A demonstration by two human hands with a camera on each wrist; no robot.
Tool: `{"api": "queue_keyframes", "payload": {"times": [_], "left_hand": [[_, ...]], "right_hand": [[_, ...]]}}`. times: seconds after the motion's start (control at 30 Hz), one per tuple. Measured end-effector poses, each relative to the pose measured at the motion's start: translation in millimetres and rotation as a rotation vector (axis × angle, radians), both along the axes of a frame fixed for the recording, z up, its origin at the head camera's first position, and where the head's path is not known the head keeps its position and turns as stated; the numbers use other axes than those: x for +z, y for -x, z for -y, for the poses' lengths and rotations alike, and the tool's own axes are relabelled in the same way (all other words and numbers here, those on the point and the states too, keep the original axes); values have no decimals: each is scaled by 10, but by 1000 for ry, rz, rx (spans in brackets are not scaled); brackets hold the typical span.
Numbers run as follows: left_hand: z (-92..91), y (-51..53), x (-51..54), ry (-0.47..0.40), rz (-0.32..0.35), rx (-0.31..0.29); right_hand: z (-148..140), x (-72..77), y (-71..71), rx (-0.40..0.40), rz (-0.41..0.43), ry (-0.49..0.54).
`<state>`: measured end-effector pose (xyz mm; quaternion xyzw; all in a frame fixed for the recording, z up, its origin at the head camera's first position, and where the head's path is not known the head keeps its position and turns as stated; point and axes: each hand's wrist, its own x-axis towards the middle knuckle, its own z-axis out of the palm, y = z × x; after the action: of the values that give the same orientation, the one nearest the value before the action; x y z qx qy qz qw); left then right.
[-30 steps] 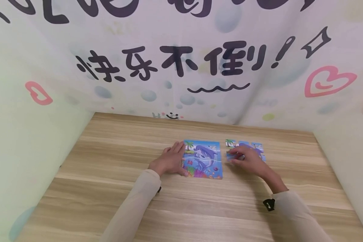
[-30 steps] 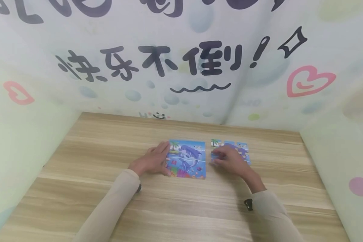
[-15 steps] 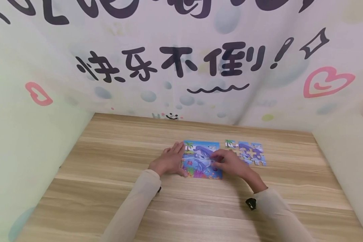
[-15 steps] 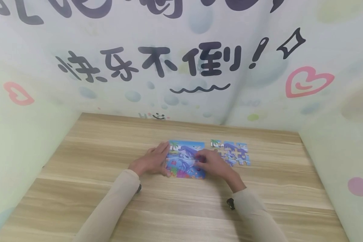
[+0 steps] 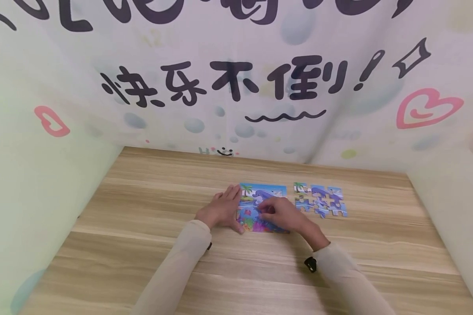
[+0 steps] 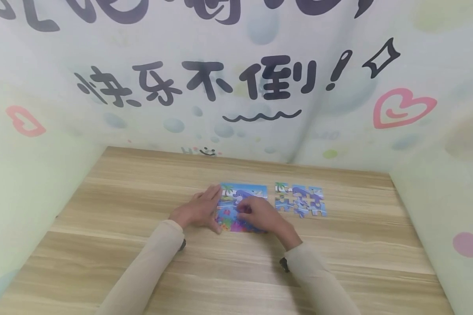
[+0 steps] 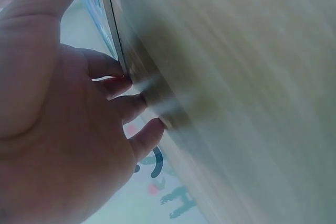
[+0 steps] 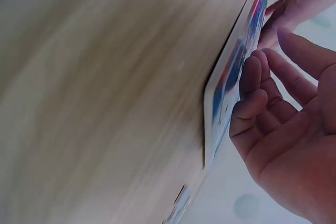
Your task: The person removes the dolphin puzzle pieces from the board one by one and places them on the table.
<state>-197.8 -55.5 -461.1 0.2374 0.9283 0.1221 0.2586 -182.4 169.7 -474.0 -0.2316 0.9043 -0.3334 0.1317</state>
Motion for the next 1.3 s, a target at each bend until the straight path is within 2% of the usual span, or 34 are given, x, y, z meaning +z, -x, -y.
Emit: {"api": "queue_keyframes", "payload": {"times": [0.23,0.47,0.7,0.83,1.3], "left_hand": [[-2,-5,-6,-3,0,2],[-1,4,-20,-2,-1,-3],[-7,-4,-15,-10,10,8],[-7,-6,-9,-10,12,12],[-2,14,-32,-3,8,-7]], "right_hand": [[151,-8,-3,-5,-3,-58],[217,-19,-11,15,-53,-87],[231,4,-25,25,-68,-76],[224,5,-17,20,-50,-62],[203,-28,8,-2,-17,53]]}}
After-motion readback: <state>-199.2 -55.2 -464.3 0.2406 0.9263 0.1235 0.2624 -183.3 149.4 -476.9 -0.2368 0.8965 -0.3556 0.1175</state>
